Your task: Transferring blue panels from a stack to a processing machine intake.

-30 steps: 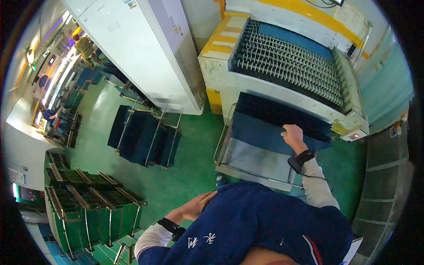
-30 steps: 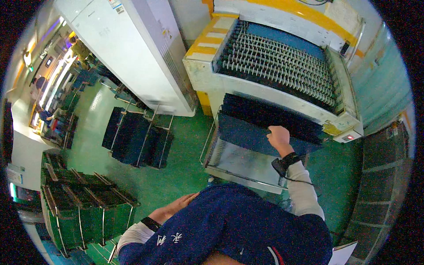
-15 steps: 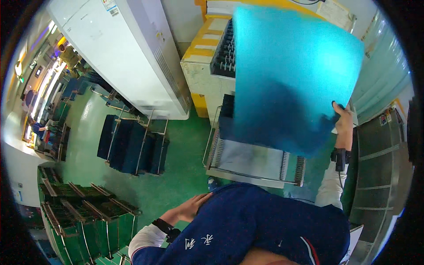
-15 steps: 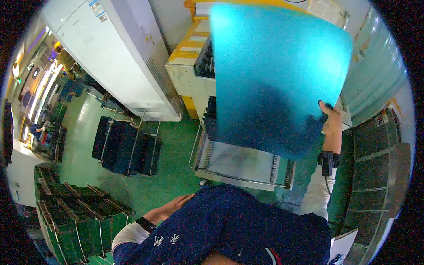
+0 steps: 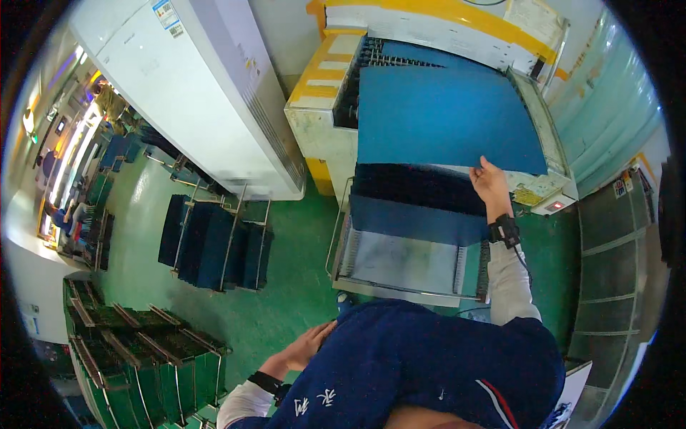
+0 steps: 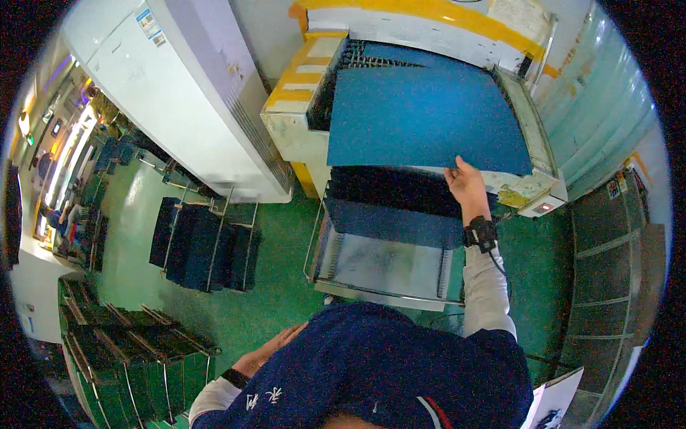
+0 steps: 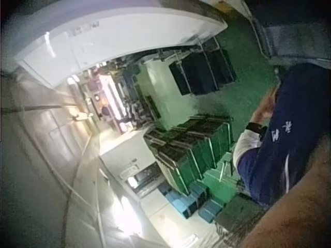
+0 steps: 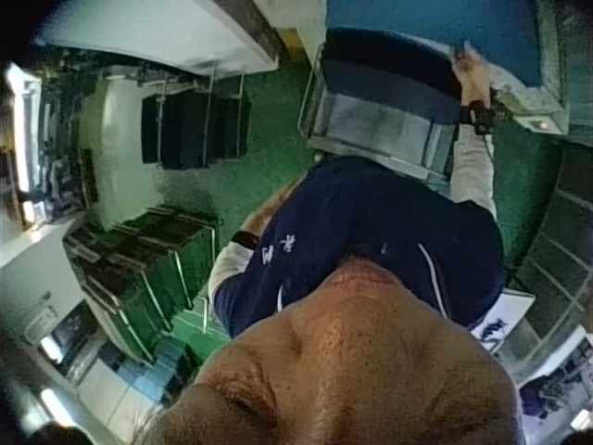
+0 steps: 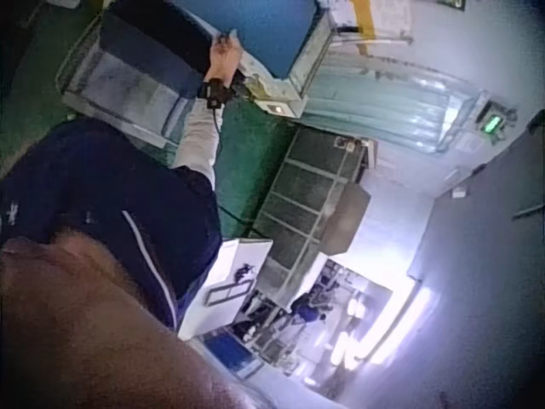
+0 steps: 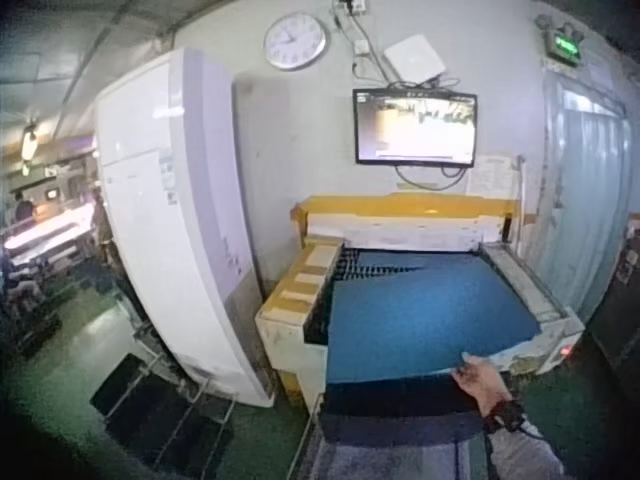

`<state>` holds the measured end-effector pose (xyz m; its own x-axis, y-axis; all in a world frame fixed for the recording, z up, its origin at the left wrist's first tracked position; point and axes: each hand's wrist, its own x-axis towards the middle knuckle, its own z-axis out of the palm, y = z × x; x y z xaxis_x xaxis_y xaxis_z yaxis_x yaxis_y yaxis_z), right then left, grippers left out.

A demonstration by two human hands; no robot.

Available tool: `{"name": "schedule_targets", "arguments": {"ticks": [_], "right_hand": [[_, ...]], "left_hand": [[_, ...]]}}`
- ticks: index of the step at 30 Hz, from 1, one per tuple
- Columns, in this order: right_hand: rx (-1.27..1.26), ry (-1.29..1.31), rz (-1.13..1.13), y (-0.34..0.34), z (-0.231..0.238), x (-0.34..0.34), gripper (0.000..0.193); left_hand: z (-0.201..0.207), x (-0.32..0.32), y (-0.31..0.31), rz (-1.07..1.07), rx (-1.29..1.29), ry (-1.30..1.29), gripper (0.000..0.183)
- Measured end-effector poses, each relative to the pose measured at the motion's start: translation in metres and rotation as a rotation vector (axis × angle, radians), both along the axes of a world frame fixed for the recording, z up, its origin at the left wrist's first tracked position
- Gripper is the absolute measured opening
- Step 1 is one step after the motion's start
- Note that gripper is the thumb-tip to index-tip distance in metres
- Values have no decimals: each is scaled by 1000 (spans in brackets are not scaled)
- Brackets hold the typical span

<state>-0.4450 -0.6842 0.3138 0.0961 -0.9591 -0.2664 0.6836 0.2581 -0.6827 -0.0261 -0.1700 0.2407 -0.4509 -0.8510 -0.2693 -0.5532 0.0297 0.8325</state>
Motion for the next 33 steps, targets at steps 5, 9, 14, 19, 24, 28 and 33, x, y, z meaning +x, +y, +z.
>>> {"name": "schedule_targets", "arguments": {"ticks": [5, 9, 14, 19, 24, 28, 33], "right_hand": [[46, -31, -35, -10, -9, 20, 13], [71, 31, 44, -22, -20, 20, 12], [256, 155, 293, -35, -46, 8, 26], [247, 245, 281, -35, -39, 21, 28], [201, 129, 167, -40, -33, 32, 26], [139, 134, 232, -45, -36, 28, 17], [115, 214, 240, -47, -38, 20, 20]], "left_hand": [[11, -6, 5, 40, 11, -24, 96], [20, -10, 3, 78, 46, -16, 93], [24, -12, -2, 86, 47, -34, 92], [30, -14, -4, 111, 71, -28, 90], [19, -14, 1, 94, 44, -55, 89], [26, -16, 2, 103, 46, -22, 89], [30, -18, -1, 100, 67, -33, 90]]}}
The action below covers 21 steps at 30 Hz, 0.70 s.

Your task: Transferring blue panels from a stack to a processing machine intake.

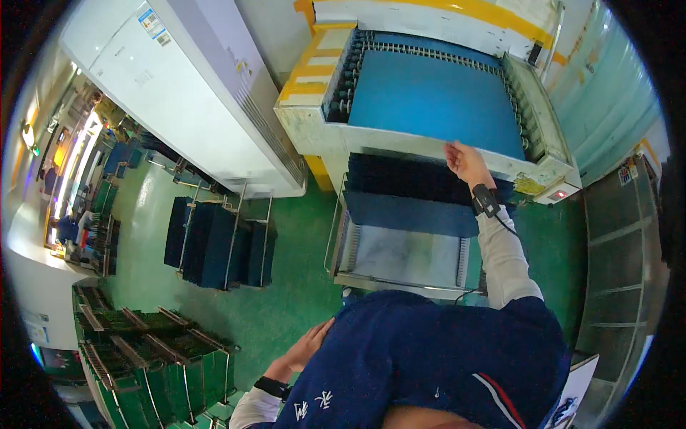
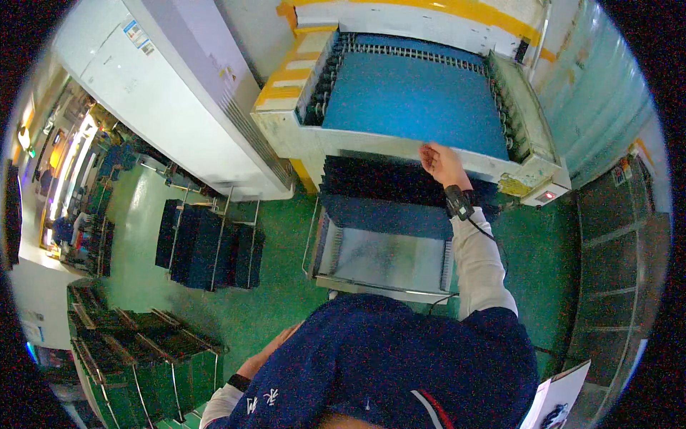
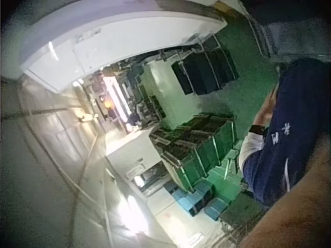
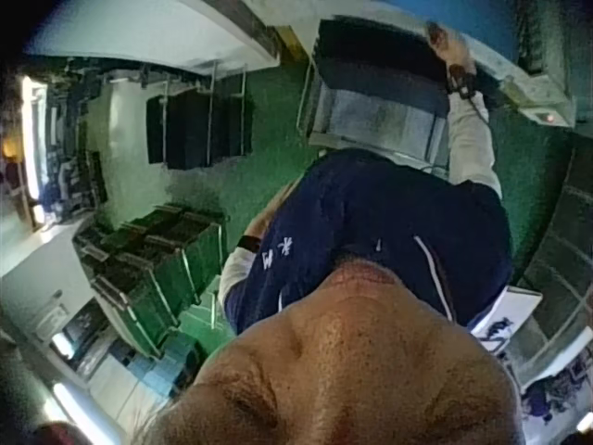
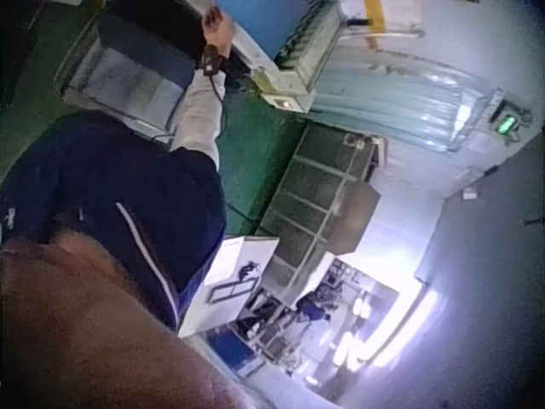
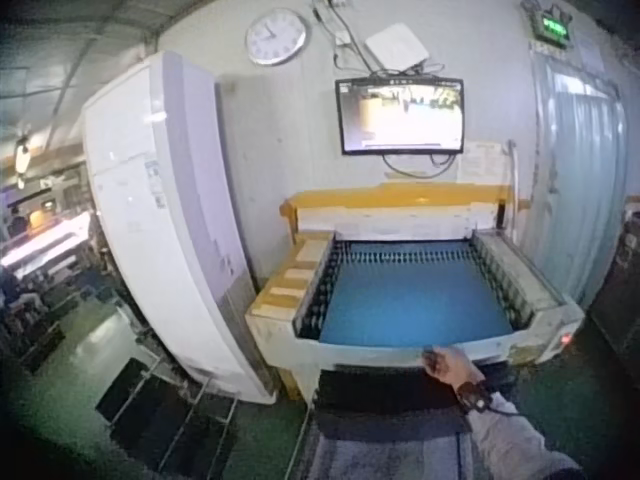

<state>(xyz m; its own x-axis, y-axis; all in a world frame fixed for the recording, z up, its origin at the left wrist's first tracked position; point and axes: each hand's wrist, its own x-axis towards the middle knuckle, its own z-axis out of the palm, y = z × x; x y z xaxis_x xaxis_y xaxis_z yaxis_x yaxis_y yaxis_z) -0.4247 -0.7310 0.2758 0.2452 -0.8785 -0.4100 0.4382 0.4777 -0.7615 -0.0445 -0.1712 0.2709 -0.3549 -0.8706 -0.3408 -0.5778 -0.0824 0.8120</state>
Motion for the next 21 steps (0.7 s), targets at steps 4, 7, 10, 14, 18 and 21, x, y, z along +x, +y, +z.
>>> {"name": "schedule_targets", "arguments": {"ticks": [4, 7, 10, 14, 18, 21], "right_hand": [[-173, 376, 236, 41, 23, 26, 24], [-347, 674, 318, 82, 35, 39, 28], [-709, 944, 310, 110, 15, 38, 23], [-951, 1152, 314, 150, 16, 46, 17], [-1100, 1256, 295, 162, 9, 44, 19], [-1172, 1286, 263, 162, 5, 46, 24]], "left_hand": [[10, -8, 0, 32, 67, -24, 91], [-1, -5, 0, 20, 34, -8, 92], [-11, -2, -1, -30, -23, -32, 95], [-30, 2, 2, -111, -115, -64, 100], [-25, 6, -6, -110, -83, -20, 101], [-8, 4, -16, -83, -26, 10, 101]]}}
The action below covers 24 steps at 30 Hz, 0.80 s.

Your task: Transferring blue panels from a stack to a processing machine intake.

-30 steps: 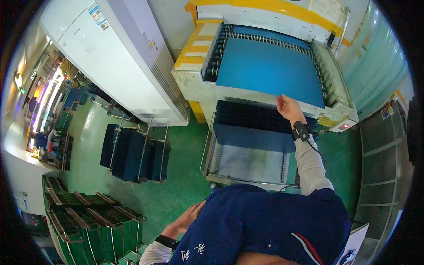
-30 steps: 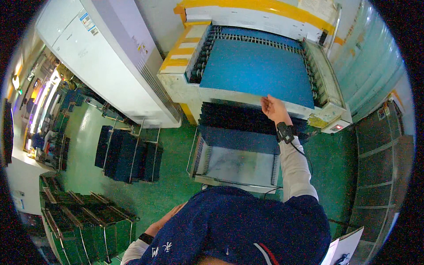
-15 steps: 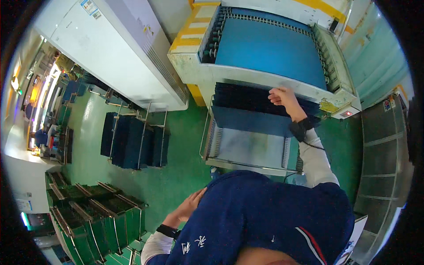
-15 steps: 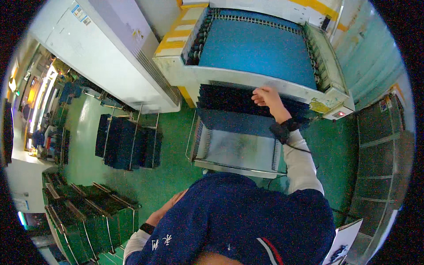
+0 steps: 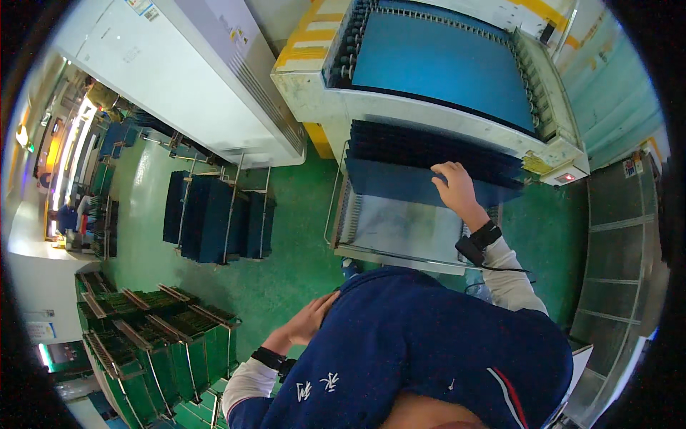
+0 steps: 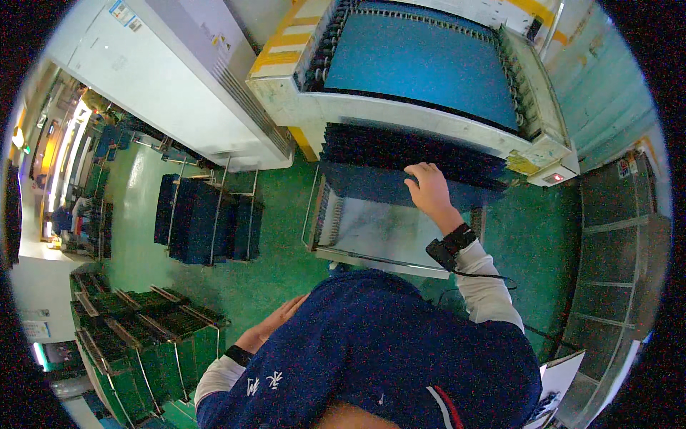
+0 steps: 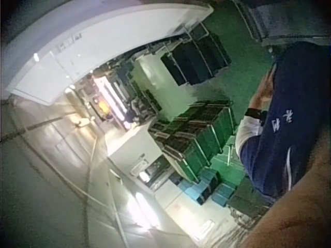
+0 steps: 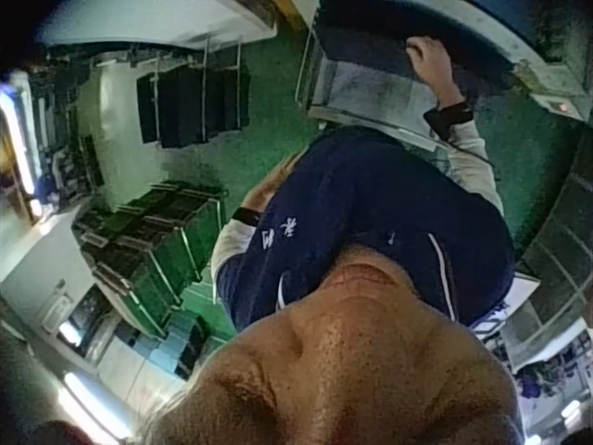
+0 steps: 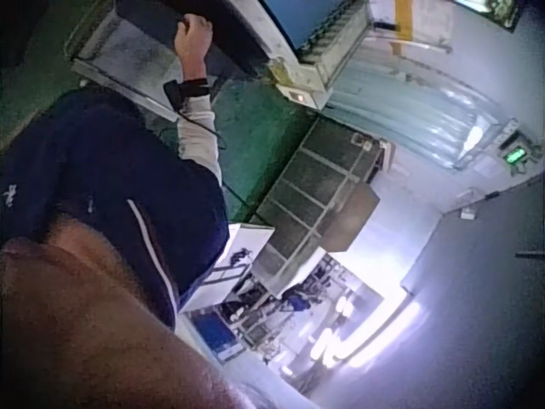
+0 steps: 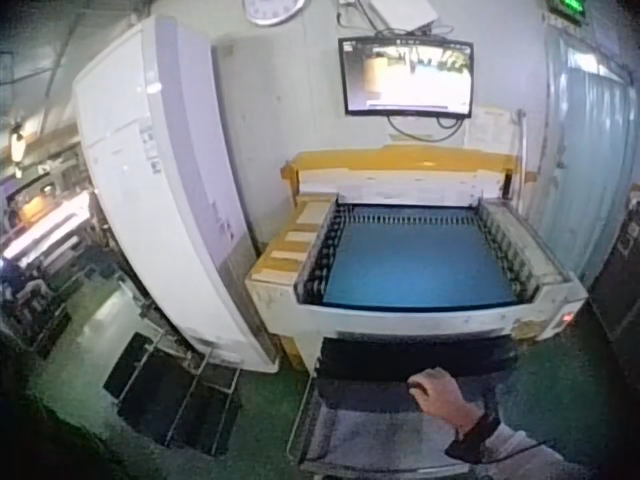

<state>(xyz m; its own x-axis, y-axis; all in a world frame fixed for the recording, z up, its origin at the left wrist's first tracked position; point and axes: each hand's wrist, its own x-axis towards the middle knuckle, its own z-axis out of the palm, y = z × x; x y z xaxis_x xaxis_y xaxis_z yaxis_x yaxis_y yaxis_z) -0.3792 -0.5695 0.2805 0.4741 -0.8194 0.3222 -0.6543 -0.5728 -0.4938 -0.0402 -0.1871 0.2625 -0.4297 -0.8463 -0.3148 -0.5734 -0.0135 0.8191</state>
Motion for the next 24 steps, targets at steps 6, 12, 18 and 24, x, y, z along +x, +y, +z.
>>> {"name": "schedule_targets", "arguments": {"ticks": [6, 12, 18, 24], "right_hand": [[-80, 52, -73, 1, -9, 11, 28], [-16, 217, -116, -1, -12, 18, 20], [161, 457, -142, -10, -45, 13, 18], [195, 608, -149, -24, -35, 23, 20]], "left_hand": [[-2, 5, 5, 12, 9, 9, 99], [6, 6, 7, 29, -4, 8, 102], [1, 12, 8, 10, -12, -1, 106], [-3, 15, 9, 21, -5, -33, 105]]}}
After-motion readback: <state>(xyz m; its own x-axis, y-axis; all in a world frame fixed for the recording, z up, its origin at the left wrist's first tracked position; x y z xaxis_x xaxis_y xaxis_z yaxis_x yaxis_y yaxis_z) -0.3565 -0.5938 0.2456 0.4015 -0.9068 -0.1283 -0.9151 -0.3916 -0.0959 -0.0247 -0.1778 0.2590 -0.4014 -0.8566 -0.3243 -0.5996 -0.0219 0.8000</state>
